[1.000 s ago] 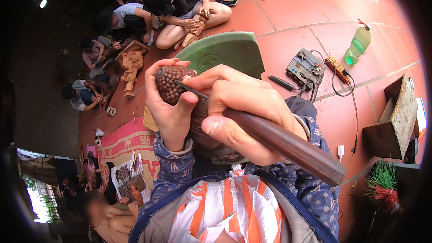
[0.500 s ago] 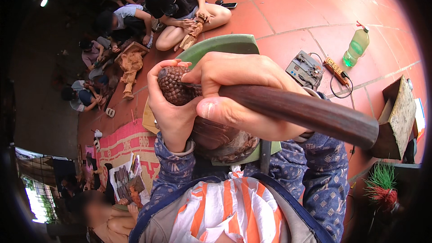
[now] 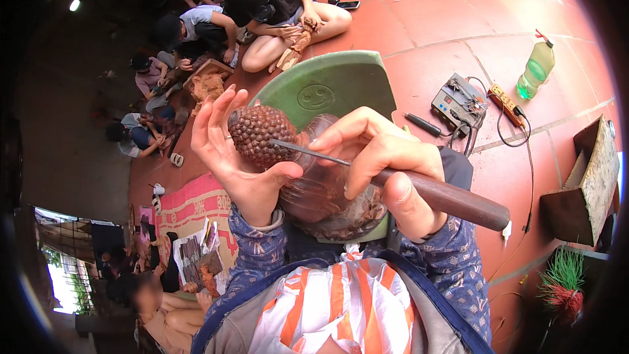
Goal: The person carves a wooden object using a chisel and mallet, focusing on shaping the top portion. They rotate the object to access different areas and continue refining the surface details.
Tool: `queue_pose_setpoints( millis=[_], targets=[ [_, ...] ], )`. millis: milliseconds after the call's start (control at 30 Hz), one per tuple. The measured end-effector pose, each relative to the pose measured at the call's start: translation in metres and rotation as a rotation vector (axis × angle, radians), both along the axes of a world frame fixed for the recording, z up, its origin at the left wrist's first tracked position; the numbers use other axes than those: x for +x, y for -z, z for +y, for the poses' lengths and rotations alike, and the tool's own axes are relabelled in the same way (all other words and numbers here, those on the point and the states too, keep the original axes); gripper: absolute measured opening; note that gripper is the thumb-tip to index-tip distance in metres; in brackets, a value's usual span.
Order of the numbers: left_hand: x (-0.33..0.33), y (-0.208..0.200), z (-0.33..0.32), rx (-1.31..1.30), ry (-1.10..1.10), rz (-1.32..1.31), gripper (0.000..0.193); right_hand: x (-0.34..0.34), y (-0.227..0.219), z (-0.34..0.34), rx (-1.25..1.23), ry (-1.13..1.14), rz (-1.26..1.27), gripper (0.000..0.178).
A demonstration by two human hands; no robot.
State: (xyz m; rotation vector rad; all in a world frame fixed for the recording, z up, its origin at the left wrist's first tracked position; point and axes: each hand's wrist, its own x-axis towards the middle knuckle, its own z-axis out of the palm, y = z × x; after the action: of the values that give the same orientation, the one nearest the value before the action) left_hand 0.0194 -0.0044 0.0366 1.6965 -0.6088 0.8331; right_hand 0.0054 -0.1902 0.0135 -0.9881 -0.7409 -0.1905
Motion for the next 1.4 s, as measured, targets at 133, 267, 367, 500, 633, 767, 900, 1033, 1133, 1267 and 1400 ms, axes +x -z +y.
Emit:
queue_pose_setpoints(
  millis=[133, 267, 367, 500, 633, 767, 900, 1033, 1133, 1267, 1400],
  targets=[
    [-0.023, 0.000, 0.014, 0.305, -0.243, -0.299, 0.032, -0.004, 0.003, -0.002, -0.024, -0.053, -0.084, 0.056],
    [-0.036, 0.003, 0.021, 0.497, -0.362, -0.340, 0.020, 0.000, 0.007, -0.003, -0.022, -0.209, -0.072, 0.045],
    [-0.037, 0.004, 0.031, 0.500, -0.304, -0.261, 0.018, 0.005, 0.006, -0.006, -0.009, -0.300, -0.044, 0.037],
    [-0.024, 0.004, 0.032, 0.116, -0.285, -0.169, 0.022, 0.002, 0.008, -0.005, 0.169, -0.286, 0.070, 0.025],
    [-0.009, 0.001, 0.017, -0.121, -0.116, -0.087, 0.073, 0.006, 0.007, 0.007, 0.144, -0.142, -0.021, 0.022],
    [-0.004, 0.004, 0.002, -0.089, -0.001, 0.191, 0.115, 0.010, 0.012, 0.015, 0.121, -0.134, -0.022, 0.020],
    [0.001, 0.007, 0.002, -0.063, 0.006, 0.268, 0.118, 0.009, 0.008, 0.013, 0.088, -0.118, -0.004, 0.019],
    [-0.004, 0.002, -0.003, -0.098, 0.039, 0.367, 0.110, 0.011, 0.007, 0.012, 0.049, -0.096, -0.016, 0.018],
    [-0.002, 0.003, 0.001, -0.072, 0.052, 0.352, 0.103, 0.009, 0.006, 0.013, 0.035, -0.071, -0.016, 0.017],
    [-0.003, 0.005, 0.001, -0.087, 0.063, 0.340, 0.097, 0.010, 0.006, 0.015, 0.046, -0.052, -0.047, 0.016],
    [-0.004, 0.008, 0.001, -0.095, 0.048, 0.353, 0.094, 0.008, 0.006, 0.019, 0.043, -0.010, -0.043, 0.014]
  ],
)
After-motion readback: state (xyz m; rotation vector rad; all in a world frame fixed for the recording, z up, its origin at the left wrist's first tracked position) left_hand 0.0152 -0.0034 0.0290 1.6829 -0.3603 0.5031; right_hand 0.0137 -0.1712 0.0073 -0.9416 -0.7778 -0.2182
